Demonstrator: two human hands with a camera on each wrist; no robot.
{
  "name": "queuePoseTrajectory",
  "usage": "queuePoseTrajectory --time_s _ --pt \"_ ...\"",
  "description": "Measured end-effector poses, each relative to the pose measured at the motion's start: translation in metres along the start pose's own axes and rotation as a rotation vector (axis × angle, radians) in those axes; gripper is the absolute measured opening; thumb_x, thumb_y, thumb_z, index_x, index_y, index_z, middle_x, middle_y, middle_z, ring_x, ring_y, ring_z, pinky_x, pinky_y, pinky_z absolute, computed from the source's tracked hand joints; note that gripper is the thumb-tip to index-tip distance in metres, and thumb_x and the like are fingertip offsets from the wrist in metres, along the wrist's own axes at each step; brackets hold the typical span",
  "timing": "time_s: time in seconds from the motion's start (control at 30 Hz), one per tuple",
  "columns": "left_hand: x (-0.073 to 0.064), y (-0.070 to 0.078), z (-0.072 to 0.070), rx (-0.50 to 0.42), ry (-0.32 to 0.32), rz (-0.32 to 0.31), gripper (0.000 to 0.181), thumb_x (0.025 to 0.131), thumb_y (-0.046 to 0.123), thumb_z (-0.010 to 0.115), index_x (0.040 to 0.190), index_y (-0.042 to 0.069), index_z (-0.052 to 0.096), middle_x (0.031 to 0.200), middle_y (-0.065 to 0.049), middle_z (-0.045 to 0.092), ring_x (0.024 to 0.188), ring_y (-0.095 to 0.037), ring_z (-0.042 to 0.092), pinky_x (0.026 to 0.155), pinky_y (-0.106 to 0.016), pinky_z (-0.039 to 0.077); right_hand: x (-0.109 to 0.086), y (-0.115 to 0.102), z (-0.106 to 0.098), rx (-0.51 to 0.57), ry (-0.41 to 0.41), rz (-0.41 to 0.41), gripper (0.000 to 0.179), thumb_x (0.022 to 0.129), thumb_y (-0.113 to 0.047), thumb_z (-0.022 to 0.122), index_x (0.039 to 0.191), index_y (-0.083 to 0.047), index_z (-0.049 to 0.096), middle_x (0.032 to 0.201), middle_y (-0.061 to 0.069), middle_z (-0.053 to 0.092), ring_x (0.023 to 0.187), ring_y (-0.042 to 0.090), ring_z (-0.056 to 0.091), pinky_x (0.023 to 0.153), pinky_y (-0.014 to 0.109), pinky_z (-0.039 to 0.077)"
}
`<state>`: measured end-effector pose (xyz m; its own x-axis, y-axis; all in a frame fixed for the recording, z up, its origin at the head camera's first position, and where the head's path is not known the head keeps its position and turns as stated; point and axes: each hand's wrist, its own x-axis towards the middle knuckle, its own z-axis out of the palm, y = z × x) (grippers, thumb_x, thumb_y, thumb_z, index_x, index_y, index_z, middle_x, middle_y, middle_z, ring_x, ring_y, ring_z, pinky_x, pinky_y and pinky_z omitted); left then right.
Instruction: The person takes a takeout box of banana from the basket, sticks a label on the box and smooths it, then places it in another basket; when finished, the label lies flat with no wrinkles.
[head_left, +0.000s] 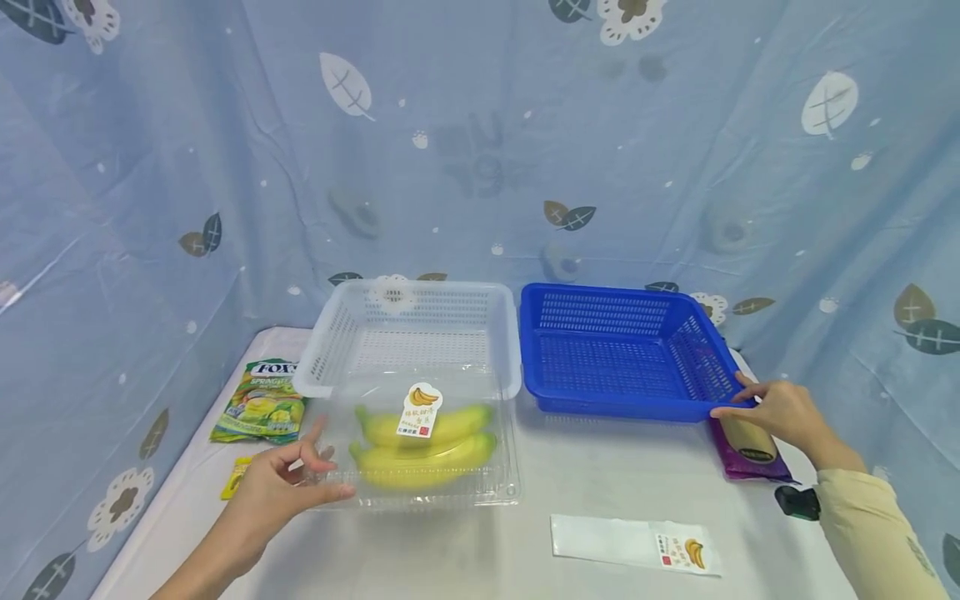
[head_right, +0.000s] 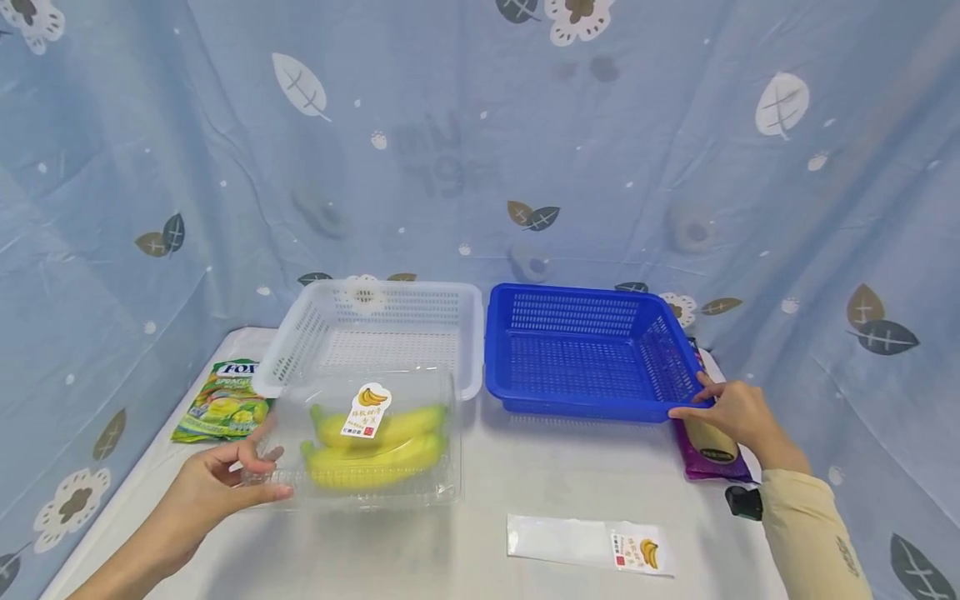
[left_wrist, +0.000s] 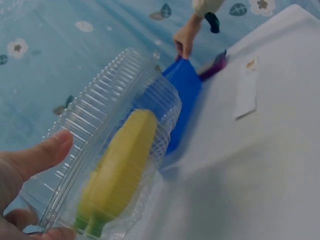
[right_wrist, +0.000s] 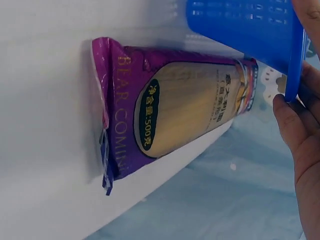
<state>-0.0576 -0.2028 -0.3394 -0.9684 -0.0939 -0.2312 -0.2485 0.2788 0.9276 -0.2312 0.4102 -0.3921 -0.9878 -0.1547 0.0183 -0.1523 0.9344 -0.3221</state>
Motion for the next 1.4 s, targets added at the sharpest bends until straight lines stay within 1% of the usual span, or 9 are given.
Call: queuePoseTrajectory --time_s 0.1,0.23,0.33,0.63,0.7,0.8,1.0,1.17,1.4 --pt "0.007 0.009 -0.002 0.029 -0.003 0.036 0.032 0.074 0.014 0.083 0.079 -0.002 0.056 0.153 -0.016 0.026 0.126 -0.04 0.048 0.08 -0.023 0.052 0.001 0.0 -0.001 -0.009 0.0 -0.007 0.057 0.074 -0.049 0.079 0.09 0.005 0.074 0.13 0.029 0.047 0.046 0.007 0.02 0.043 0.024 0.024" --pt "0.02 0.022 -0.004 0.015 -0.024 0.114 0.032 0.075 0.013 0.082 0.08 -0.004 0.056 0.155 -0.013 0.023 0.128 -0.042 0.043 0.081 -0.019 0.05 0.001 -0.002 -0.001 -0.024 -0.004 -0.007 0.059 0.073 -0.051 0.078 0.089 0.005 0.074 0.129 0.028 0.048 0.046 0.008 0.02 0.043 0.024 0.024" --pt "0.03 0.03 -0.003 0.03 -0.028 0.144 0.033 0.076 0.015 0.082 0.082 -0.004 0.056 0.156 -0.014 0.022 0.13 -0.043 0.041 0.081 -0.017 0.05 0.002 -0.003 0.0 -0.03 -0.013 -0.013 0.059 0.073 -0.051 0.078 0.089 0.005 0.074 0.129 0.029 0.048 0.049 0.009 0.022 0.044 0.024 0.024" --pt "0.061 0.044 0.01 0.054 -0.041 0.239 0.032 0.075 0.016 0.083 0.083 -0.003 0.058 0.156 -0.014 0.022 0.128 -0.042 0.043 0.08 -0.015 0.049 0.006 -0.006 0.003 -0.021 -0.017 -0.004 0.056 0.073 -0.049 0.08 0.089 0.005 0.074 0.129 0.029 0.048 0.046 0.008 0.02 0.042 0.023 0.024" --pt "0.068 0.047 0.014 0.048 -0.049 0.249 0.031 0.075 0.016 0.083 0.082 -0.002 0.058 0.156 -0.014 0.022 0.129 -0.043 0.043 0.082 -0.017 0.048 0.007 -0.007 0.003 -0.019 -0.02 -0.002 0.056 0.072 -0.05 0.079 0.088 0.004 0.074 0.129 0.029 0.048 0.047 0.008 0.02 0.042 0.023 0.024" --pt "0.079 0.052 0.02 0.054 -0.05 0.246 0.028 0.075 0.015 0.083 0.081 0.001 0.059 0.156 -0.012 0.023 0.13 -0.044 0.04 0.087 -0.026 0.048 0.009 -0.008 0.002 -0.009 -0.027 0.005 0.057 0.072 -0.051 0.079 0.088 0.003 0.074 0.129 0.03 0.047 0.047 0.008 0.021 0.042 0.023 0.024" --pt "0.102 0.065 0.046 0.014 -0.079 0.261 0.027 0.074 0.012 0.083 0.082 0.003 0.059 0.156 -0.008 0.024 0.131 -0.043 0.039 0.096 -0.043 0.046 0.008 -0.006 0.002 0.005 -0.021 0.018 0.057 0.071 -0.049 0.08 0.088 0.005 0.074 0.129 0.03 0.046 0.046 0.008 0.021 0.042 0.022 0.024" --pt "0.121 0.083 0.077 -0.006 -0.097 0.278 0.029 0.072 0.011 0.084 0.082 0.003 0.058 0.156 -0.006 0.025 0.133 -0.041 0.037 0.1 -0.046 0.044 0.006 -0.003 0.002 0.013 -0.018 0.03 0.058 0.071 -0.051 0.079 0.088 0.005 0.074 0.13 0.03 0.045 0.047 0.008 0.021 0.042 0.022 0.025" --pt "0.137 0.11 0.116 -0.036 -0.122 0.319 0.03 0.071 0.01 0.085 0.082 0.002 0.058 0.156 -0.001 0.026 0.138 -0.037 0.03 0.104 -0.045 0.041 0.003 -0.003 -0.001 0.019 -0.012 0.043 0.06 0.071 -0.051 0.08 0.089 0.005 0.074 0.131 0.03 0.045 0.047 0.008 0.021 0.042 0.022 0.025"
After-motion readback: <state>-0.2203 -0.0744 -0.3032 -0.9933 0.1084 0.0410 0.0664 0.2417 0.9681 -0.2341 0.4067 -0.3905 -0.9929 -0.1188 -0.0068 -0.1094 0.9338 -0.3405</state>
